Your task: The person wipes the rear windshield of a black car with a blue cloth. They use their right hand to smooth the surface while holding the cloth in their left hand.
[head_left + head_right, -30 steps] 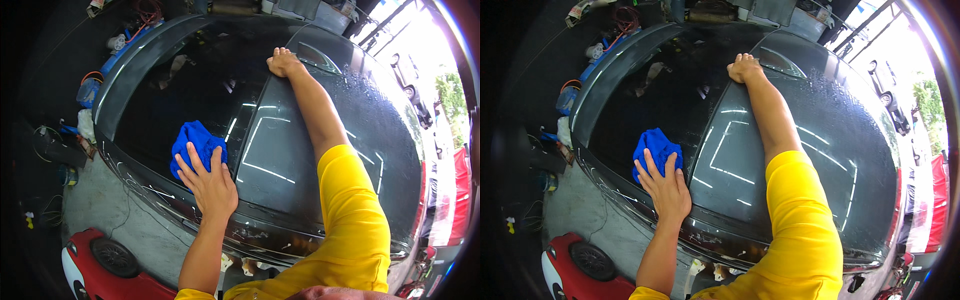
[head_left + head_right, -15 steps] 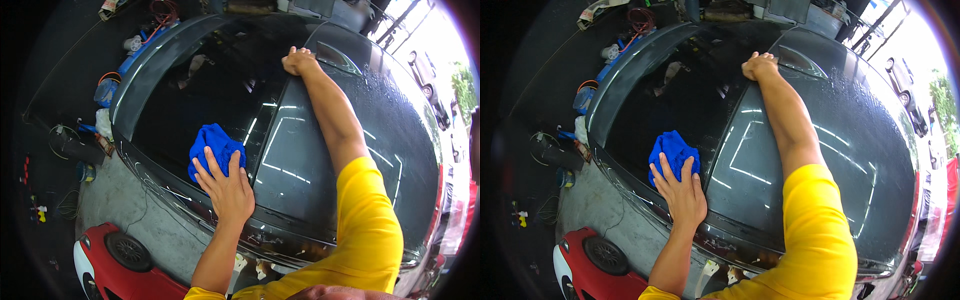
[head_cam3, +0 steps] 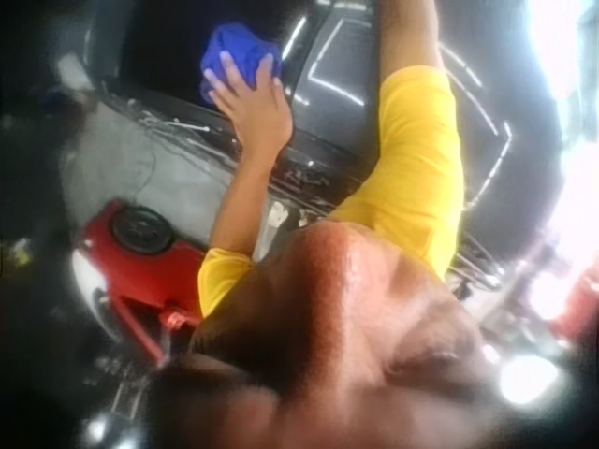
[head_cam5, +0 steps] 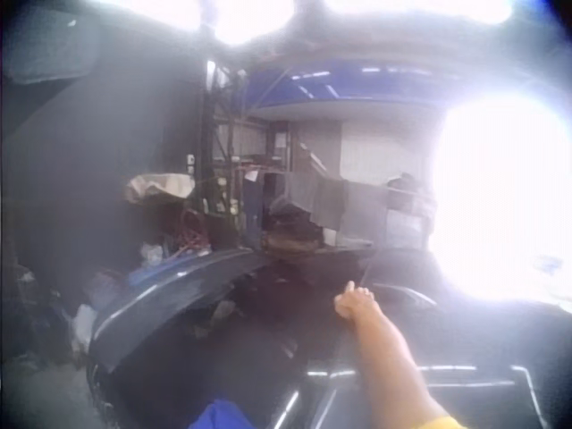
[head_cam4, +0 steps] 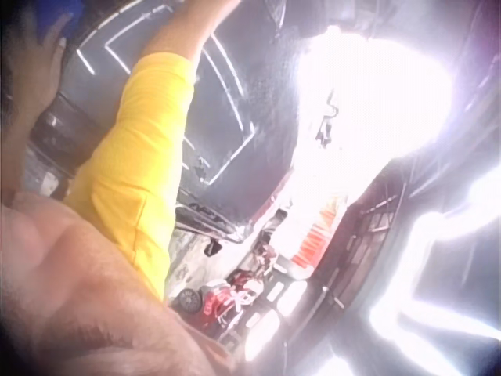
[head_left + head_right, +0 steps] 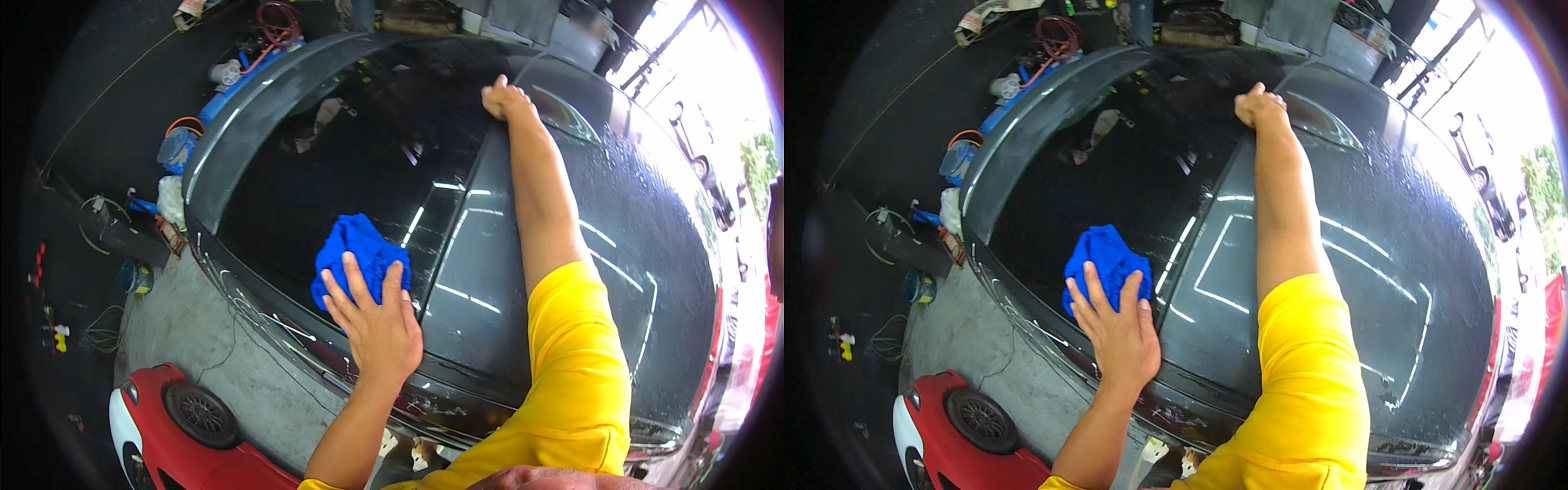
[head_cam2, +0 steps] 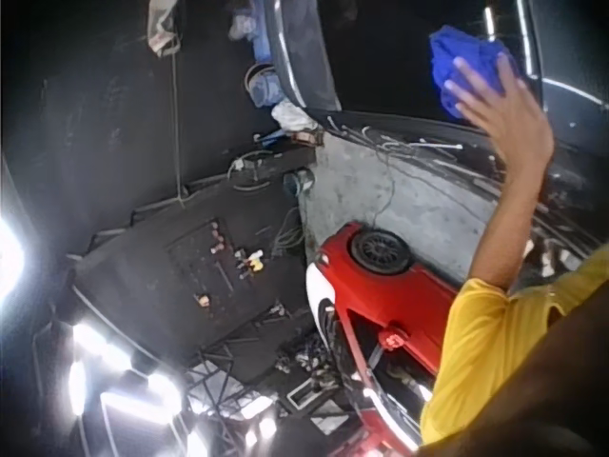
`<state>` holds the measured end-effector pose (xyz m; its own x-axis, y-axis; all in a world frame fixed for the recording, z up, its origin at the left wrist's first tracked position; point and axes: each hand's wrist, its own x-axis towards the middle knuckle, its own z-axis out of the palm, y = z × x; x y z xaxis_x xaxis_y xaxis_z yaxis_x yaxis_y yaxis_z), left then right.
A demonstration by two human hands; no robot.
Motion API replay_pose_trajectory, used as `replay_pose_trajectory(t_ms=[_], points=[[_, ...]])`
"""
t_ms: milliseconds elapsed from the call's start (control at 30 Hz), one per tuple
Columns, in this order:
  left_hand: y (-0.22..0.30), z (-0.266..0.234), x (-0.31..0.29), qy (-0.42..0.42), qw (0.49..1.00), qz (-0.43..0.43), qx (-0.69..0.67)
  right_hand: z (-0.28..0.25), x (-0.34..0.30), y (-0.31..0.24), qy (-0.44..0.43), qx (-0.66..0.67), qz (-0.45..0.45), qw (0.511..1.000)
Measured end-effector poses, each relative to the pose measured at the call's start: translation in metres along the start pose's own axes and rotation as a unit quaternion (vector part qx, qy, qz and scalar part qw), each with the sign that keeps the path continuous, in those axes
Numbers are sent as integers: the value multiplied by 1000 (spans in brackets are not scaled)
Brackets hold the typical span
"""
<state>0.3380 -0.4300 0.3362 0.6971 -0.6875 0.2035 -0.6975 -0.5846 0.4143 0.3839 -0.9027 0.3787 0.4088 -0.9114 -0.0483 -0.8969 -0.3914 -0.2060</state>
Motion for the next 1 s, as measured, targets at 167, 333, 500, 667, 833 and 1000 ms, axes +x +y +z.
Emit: replay_pose_trajectory(t_ms=[167,333,500,667,833,1000], points=[[-2,3,3,7,1000,9,-16,11,-14,-3,22,-141,-28,989],[6,9,4,16,999,17,-27,4,-93,-1,-14,-172,-97,980],[-3,2,0,7,1000,-10,-8,37,-166,19,64,-141,-263,952],[11,2,4,9,999,23,-26,-3,-41,42,4,-199,-181,963],[2,3,-1,-5,1000,1,-14,10,-52,12,42,-160,-139,976],[-2,3,0,4,1000,-12,-5,-5,-117,13,-82,-106,-237,962]])
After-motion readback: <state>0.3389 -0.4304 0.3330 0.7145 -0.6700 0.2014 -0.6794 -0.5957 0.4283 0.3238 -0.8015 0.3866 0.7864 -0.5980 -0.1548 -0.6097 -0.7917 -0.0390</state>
